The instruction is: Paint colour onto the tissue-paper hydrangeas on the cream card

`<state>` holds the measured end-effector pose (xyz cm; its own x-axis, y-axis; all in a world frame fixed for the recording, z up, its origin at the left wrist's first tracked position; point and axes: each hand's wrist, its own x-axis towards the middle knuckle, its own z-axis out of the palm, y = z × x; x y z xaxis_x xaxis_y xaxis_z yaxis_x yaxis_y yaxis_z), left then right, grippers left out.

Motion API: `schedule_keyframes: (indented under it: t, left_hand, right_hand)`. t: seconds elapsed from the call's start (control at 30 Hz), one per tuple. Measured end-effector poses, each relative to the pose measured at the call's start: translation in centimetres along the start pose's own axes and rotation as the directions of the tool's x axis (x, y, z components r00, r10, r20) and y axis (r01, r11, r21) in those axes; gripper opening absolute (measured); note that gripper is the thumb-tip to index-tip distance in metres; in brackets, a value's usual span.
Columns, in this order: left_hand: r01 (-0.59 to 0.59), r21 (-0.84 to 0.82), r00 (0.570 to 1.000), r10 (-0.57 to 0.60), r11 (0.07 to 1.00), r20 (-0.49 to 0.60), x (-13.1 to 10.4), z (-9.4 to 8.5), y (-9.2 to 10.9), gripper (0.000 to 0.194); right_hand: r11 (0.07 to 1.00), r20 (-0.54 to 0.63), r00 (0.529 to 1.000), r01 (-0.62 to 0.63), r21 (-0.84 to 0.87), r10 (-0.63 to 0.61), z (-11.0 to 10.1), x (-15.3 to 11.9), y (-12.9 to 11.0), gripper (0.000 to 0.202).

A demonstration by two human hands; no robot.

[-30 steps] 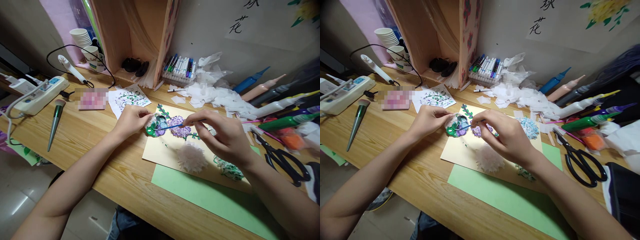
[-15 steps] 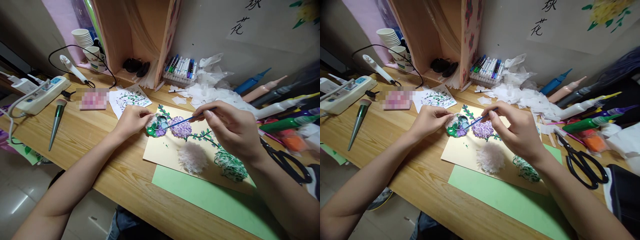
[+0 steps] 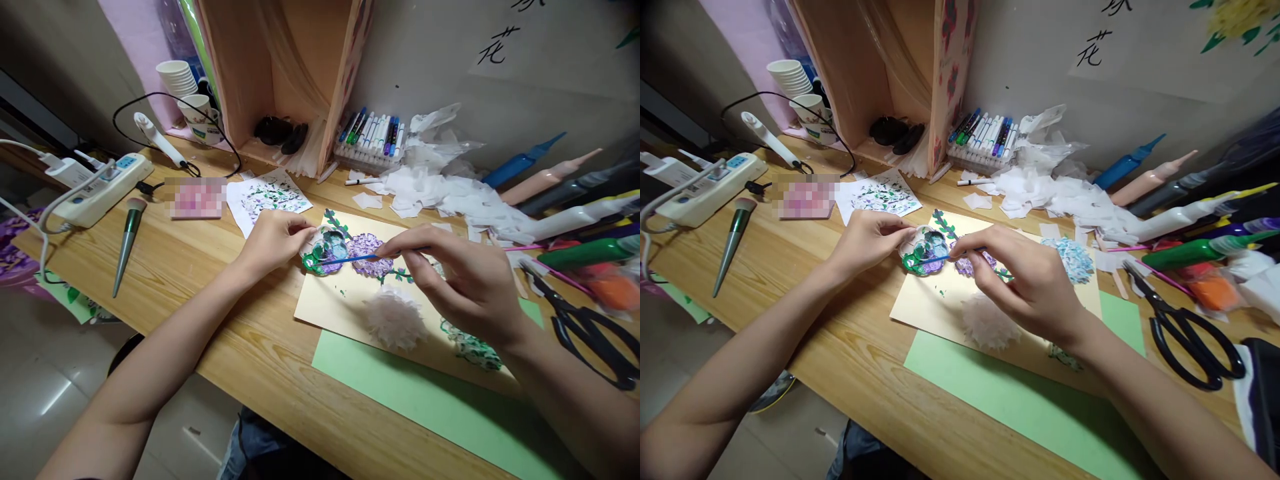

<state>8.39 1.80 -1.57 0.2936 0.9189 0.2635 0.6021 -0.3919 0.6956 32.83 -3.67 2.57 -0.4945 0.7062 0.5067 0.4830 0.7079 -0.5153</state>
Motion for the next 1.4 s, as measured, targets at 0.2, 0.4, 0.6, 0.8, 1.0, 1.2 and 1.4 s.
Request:
schedule_keyframes:
  t: [0.2, 0.4, 0.6, 0.8, 1.0, 1.2, 1.4]
  left_hand:
    - [0.009, 0.007, 1.0, -0.009, 1.0, -0.004, -0.05, 0.04, 0.0, 0.016]
    - [-0.003, -0.004, 1.0, 0.003, 1.0, -0.002, -0.07, 0.18, -0.13, 0.016]
    - [0.003, -0.006, 1.0, -0.003, 1.0, -0.007, -0.05, 0.2, -0.11, 0.016]
    - [-0.006, -0.006, 1.0, 0.006, 1.0, -0.006, -0.06, 0.16, -0.13, 0.016]
    - [0.001, -0.017, 1.0, -0.001, 1.0, -0.01, -0.06, 0.21, -0.18, 0.016]
    - [0.018, -0.015, 1.0, -0.018, 1.0, -0.001, -0.1, 0.1, 0.01, 0.016]
    - [0.024, -0.007, 1.0, -0.024, 1.0, -0.005, -0.08, 0.12, 0.08, 0.016]
  right_hand:
    - [0.999, 0.008, 1.0, 0.025, -0.033, -0.025, -0.22, 0.16, -0.21, 0.022]
    - [0.998, 0.034, 0.998, 0.049, -0.039, -0.048, -0.1, 0.34, -0.31, 0.02]
    - [0.998, 0.035, 0.999, 0.037, -0.056, -0.035, -0.12, 0.5, -0.46, 0.022]
    - [0.998, 0.038, 0.999, 0.038, -0.054, -0.036, -0.16, 0.38, -0.23, 0.023]
    - [1.0, 0.047, 0.999, -0.003, -0.027, 0.004, -0.44, 0.33, -0.2, 0.022]
    - [0.999, 0.022, 1.0, -0.011, -0.043, 0.012, -0.38, 0.37, -0.45, 0.024]
    - [0.999, 0.074, 0.997, -0.036, -0.01, 0.036, -0.47, 0.45, -0.37, 0.023]
